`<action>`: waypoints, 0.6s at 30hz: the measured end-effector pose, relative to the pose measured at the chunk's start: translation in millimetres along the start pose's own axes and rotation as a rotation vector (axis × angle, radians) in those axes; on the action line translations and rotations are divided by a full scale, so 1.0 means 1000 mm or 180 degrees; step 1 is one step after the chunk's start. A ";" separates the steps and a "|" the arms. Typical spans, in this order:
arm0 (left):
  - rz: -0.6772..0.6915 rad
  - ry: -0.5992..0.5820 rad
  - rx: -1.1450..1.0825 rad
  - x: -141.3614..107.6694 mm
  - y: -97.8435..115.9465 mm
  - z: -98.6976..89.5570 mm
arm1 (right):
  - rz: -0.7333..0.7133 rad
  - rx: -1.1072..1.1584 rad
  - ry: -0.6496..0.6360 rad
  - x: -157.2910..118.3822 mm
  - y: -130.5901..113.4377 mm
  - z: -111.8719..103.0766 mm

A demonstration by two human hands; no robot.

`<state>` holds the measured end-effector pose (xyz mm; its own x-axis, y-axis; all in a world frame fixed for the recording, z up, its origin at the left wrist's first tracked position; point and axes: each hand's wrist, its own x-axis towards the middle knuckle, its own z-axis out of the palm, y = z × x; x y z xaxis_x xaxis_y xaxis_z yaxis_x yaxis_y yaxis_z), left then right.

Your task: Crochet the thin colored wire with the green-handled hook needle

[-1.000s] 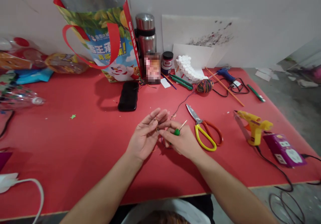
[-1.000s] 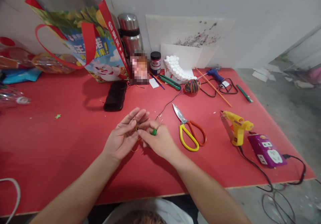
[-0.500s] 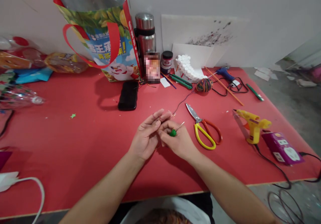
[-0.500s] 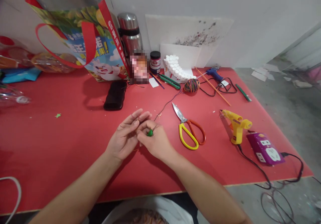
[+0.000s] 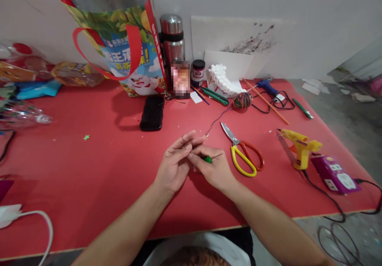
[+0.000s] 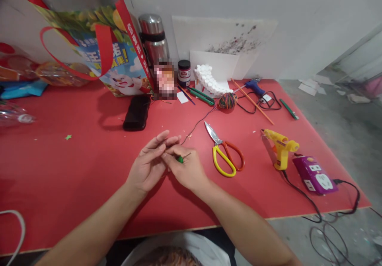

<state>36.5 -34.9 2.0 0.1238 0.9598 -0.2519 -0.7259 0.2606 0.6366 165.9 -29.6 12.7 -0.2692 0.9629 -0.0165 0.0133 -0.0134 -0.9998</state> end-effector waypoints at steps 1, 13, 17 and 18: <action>-0.0012 0.0007 -0.0019 0.001 0.001 -0.001 | -0.0055 -0.0021 -0.0043 0.000 0.000 0.000; 0.0014 -0.0172 0.0435 0.002 0.004 0.001 | 0.0153 0.0373 -0.0121 -0.002 -0.005 -0.015; 0.0029 -0.0238 0.0433 0.002 0.008 -0.001 | 0.0292 0.0555 -0.0239 -0.003 -0.005 -0.020; -0.0003 -0.0264 0.0416 0.003 0.008 -0.001 | 0.0293 0.0581 -0.0291 -0.003 -0.005 -0.020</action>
<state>29.9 -30.5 5.5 0.1838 0.9635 -0.1948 -0.6321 0.2677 0.7272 186.1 -26.7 17.8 -0.3611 0.9271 -0.1002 -0.1305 -0.1567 -0.9790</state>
